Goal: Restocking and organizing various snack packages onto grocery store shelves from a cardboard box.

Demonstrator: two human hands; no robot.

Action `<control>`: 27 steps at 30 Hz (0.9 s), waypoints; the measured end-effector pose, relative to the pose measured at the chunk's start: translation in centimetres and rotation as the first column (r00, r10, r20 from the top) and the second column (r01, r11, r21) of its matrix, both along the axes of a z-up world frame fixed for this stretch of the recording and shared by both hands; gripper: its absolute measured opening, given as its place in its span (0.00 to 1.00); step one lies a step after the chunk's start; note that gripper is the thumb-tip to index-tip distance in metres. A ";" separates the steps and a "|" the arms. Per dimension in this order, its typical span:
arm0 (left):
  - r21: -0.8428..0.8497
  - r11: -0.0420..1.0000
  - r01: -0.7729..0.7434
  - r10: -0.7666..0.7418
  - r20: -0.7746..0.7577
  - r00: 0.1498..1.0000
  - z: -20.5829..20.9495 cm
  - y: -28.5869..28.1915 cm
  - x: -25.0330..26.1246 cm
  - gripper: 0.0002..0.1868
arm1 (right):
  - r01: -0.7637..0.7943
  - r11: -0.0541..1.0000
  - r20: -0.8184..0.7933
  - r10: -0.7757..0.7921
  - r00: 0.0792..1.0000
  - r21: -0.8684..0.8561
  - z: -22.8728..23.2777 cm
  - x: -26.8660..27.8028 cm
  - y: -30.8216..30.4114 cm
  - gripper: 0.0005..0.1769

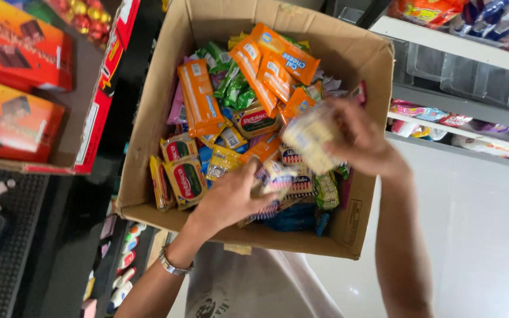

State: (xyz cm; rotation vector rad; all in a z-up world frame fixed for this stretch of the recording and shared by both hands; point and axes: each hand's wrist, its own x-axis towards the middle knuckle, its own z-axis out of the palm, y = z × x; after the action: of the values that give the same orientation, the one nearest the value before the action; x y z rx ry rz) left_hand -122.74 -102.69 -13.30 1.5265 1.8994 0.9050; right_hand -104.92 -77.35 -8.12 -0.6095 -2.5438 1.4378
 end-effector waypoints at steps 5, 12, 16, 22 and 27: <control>-0.020 0.966 -0.259 0.260 0.070 0.963 0.6 -2.1 0.0 0.33 | -0.031 0.985 0.112 0.012 0.994 0.168 -4.1 -0.3 -4.7 0.40; -0.046 0.847 -0.530 0.474 0.520 0.711 0.1 -3.6 -0.1 0.33 | -0.310 0.946 -0.021 0.313 0.950 0.093 -0.2 -5.8 -8.3 0.49; 0.116 0.715 -0.689 0.302 0.838 0.454 -0.9 -3.1 1.2 0.37 | -0.368 0.840 -0.014 0.396 0.918 -0.399 -2.9 -8.9 -7.7 0.46; 0.347 0.384 -0.855 0.704 0.489 0.515 0.9 -9.1 2.4 0.23 | -0.456 0.872 0.228 0.414 0.881 0.180 -1.9 -12.5 -3.1 0.24; 0.448 0.360 -0.818 0.726 0.416 0.548 5.7 -17.0 3.9 0.19 | -0.445 0.894 0.063 0.448 0.892 -0.051 2.4 -15.9 -7.5 0.19</control>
State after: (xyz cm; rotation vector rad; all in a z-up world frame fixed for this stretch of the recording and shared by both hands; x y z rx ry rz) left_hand -118.86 -119.71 -7.63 0.6346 2.3559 2.1768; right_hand -120.83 -84.86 -5.70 -0.0722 -2.8510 1.6194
